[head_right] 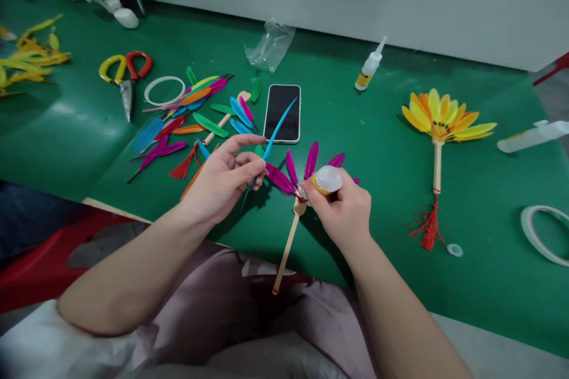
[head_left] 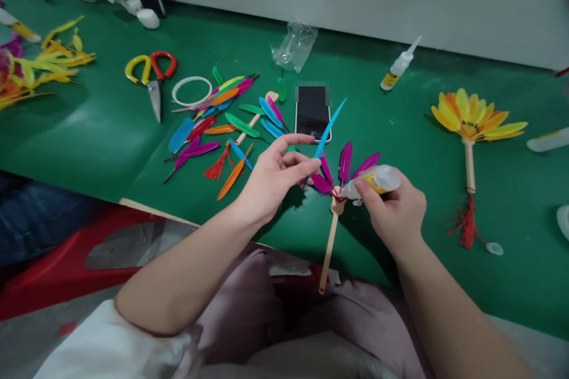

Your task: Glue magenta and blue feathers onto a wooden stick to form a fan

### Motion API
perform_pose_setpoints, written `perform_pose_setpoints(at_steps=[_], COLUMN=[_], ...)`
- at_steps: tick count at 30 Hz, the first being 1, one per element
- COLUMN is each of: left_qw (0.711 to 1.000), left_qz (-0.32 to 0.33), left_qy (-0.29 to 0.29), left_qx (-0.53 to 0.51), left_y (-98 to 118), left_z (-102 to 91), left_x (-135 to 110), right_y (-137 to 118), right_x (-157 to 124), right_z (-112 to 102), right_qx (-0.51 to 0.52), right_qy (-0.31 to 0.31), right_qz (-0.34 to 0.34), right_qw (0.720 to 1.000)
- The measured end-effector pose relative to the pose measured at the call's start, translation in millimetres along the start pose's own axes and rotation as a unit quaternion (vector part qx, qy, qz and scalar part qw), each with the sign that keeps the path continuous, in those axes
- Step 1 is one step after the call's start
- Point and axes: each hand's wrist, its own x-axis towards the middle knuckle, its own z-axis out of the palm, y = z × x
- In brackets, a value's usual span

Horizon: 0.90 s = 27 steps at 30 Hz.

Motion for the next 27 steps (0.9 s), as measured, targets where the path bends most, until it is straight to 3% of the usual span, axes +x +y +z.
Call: perform_pose_setpoints(at_steps=[27], left_qw=[1.0], left_qz=[0.001], left_qy=[-0.001], left_qx=[0.006], left_y=[0.0], left_z=[-0.1], left_x=[-0.3], right_y=[1.8], right_x=[-0.3], right_z=[1.4], right_qx=[0.001], right_qy=[-0.006], right_qz=[-0.016], right_qw=[1.0])
